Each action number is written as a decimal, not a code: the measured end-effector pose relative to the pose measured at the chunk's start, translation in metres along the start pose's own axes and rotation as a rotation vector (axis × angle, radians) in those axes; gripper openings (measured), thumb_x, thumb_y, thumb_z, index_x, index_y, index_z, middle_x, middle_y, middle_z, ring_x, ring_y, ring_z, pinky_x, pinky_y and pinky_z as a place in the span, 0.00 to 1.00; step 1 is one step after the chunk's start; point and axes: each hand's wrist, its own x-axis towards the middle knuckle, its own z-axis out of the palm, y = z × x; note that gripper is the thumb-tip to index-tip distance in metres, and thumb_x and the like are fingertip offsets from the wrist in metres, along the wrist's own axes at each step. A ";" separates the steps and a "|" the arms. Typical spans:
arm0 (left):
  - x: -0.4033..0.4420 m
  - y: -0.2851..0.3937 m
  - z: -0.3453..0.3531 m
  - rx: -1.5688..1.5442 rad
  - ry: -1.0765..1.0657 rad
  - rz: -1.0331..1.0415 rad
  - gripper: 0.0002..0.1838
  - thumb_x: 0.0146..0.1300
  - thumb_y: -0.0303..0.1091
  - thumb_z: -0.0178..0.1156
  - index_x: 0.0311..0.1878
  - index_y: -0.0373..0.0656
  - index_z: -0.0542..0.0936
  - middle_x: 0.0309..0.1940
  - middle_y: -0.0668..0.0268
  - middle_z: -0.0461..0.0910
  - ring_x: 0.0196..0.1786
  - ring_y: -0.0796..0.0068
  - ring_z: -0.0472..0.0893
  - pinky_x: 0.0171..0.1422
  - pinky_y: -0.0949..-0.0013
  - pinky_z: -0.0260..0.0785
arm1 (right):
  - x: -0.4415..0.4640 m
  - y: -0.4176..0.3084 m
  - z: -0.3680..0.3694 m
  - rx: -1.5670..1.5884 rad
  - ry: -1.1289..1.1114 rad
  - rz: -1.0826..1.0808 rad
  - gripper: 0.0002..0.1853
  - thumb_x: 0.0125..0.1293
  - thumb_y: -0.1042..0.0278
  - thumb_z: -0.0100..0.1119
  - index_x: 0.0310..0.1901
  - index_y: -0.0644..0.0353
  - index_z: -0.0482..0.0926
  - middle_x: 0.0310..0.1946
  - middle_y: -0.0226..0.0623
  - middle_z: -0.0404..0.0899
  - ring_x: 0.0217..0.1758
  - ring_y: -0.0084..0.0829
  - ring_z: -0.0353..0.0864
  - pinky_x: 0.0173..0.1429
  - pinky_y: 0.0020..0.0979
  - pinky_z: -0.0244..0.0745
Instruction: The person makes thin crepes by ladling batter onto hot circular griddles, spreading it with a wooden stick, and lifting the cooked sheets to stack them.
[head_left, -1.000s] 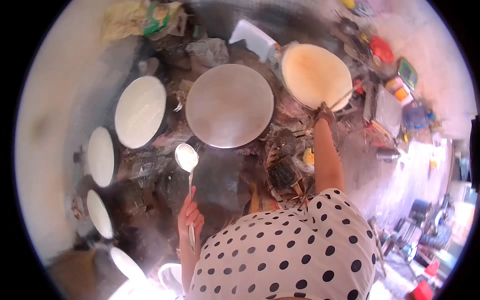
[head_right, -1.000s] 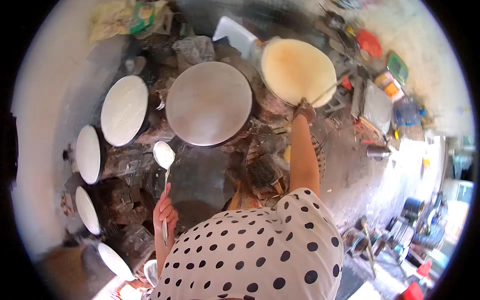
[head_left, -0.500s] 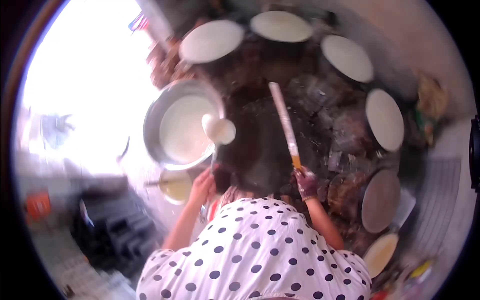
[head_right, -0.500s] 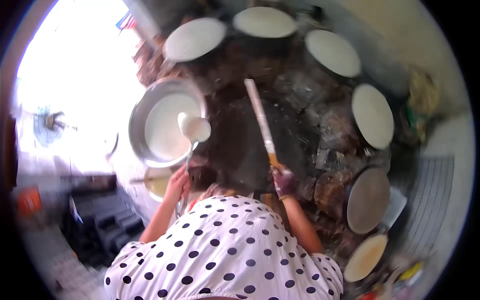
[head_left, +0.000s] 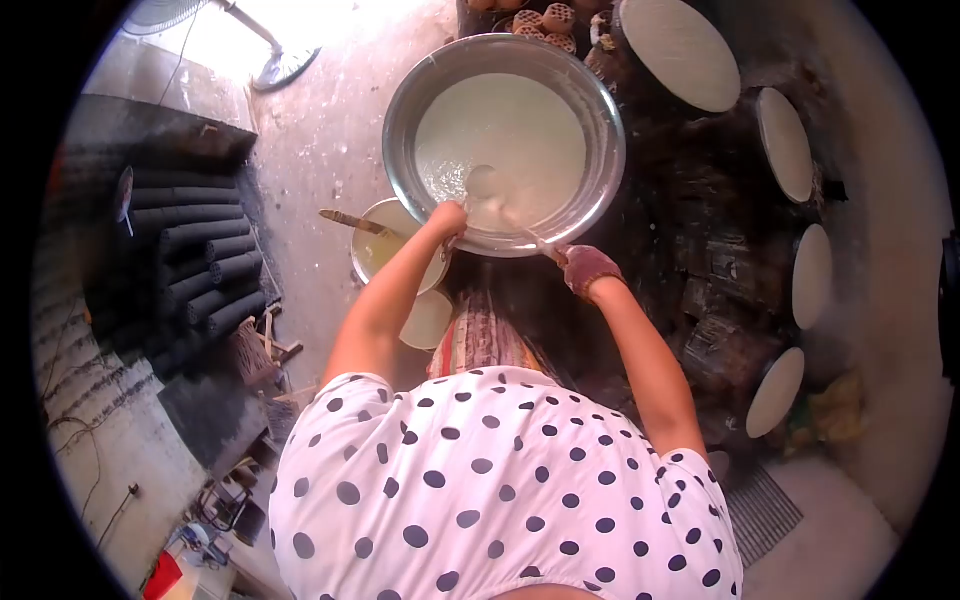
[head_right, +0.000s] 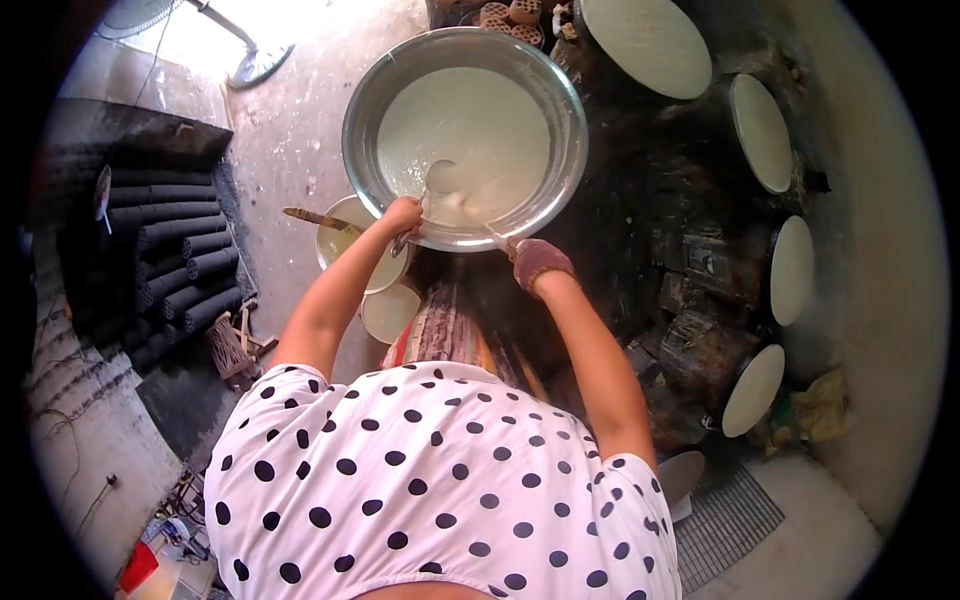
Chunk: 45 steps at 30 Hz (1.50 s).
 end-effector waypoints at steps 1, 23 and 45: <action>0.008 -0.002 0.001 0.231 -0.011 0.011 0.09 0.52 0.25 0.55 0.35 0.30 0.79 0.31 0.48 0.82 0.25 0.56 0.82 0.31 0.58 0.73 | 0.002 0.002 0.007 -0.011 -0.012 0.003 0.18 0.68 0.60 0.49 0.59 0.46 0.74 0.48 0.49 0.79 0.51 0.48 0.78 0.52 0.42 0.73; -0.292 0.255 -0.056 -0.811 -0.157 0.618 0.18 0.72 0.32 0.46 0.63 0.44 0.67 0.17 0.77 0.59 0.13 0.88 0.56 0.15 0.82 0.48 | -0.150 -0.049 -0.049 1.509 0.346 -0.257 0.24 0.65 0.72 0.54 0.64 0.50 0.70 0.22 0.30 0.77 0.15 0.19 0.71 0.16 0.22 0.64; -0.191 0.341 0.193 -0.040 -1.032 0.355 0.16 0.72 0.34 0.45 0.60 0.43 0.69 0.14 0.77 0.57 0.12 0.84 0.58 0.16 0.77 0.52 | -0.198 0.058 0.131 0.572 1.408 0.829 0.28 0.55 0.69 0.65 0.60 0.45 0.74 0.41 0.41 0.81 0.37 0.40 0.81 0.41 0.37 0.78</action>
